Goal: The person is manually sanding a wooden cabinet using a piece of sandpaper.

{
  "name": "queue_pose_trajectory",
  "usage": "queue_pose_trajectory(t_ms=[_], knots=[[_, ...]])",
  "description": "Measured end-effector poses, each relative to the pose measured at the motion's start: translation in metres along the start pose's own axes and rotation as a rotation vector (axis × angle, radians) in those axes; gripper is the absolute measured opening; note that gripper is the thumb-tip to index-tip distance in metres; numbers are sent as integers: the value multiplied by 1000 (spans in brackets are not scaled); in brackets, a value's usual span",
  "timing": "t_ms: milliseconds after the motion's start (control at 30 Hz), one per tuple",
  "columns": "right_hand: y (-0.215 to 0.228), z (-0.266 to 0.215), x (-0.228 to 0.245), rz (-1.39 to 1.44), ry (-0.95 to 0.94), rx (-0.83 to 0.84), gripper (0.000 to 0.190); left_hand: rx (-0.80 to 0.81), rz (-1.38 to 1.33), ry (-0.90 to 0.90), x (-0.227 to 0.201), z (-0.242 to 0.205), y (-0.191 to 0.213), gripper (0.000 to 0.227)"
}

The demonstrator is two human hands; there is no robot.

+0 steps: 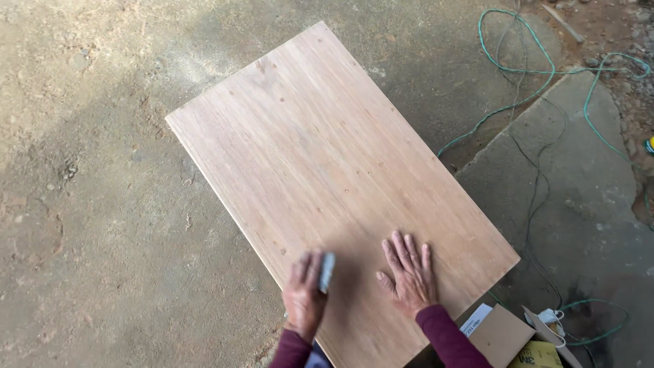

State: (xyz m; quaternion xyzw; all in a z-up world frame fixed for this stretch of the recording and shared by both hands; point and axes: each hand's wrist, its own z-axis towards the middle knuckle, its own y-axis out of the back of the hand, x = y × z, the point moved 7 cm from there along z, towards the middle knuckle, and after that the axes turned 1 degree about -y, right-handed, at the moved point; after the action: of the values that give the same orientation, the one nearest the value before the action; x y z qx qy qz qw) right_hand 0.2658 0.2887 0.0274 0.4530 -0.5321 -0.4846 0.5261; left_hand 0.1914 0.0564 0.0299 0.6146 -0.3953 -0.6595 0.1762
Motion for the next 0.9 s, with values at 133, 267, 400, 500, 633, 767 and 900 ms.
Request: queue_pose_trajectory(t_ms=[133,267,400,500,633,767,900], knots=[[-17,28,-68,-83,-56,82,83,-28,104,-438,-34,-120,-88,62],[-14,49,-153,-23,-385,67,89,101,299,-517,-14,-74,-118,65],[-9,45,-180,39,-604,45,93,25,402,-288,28,109,-30,75],[-7,44,-179,80,-604,19,91,-252,252,65,68,178,2,49],[-6,44,-179,61,-614,2,87,-203,399,-132,2,78,-43,52],[-3,45,-180,62,-614,5,86,101,237,-236,-46,-34,-89,86],[-10,45,-185,45,-603,25,87,72,263,-318,-25,18,-82,77]])
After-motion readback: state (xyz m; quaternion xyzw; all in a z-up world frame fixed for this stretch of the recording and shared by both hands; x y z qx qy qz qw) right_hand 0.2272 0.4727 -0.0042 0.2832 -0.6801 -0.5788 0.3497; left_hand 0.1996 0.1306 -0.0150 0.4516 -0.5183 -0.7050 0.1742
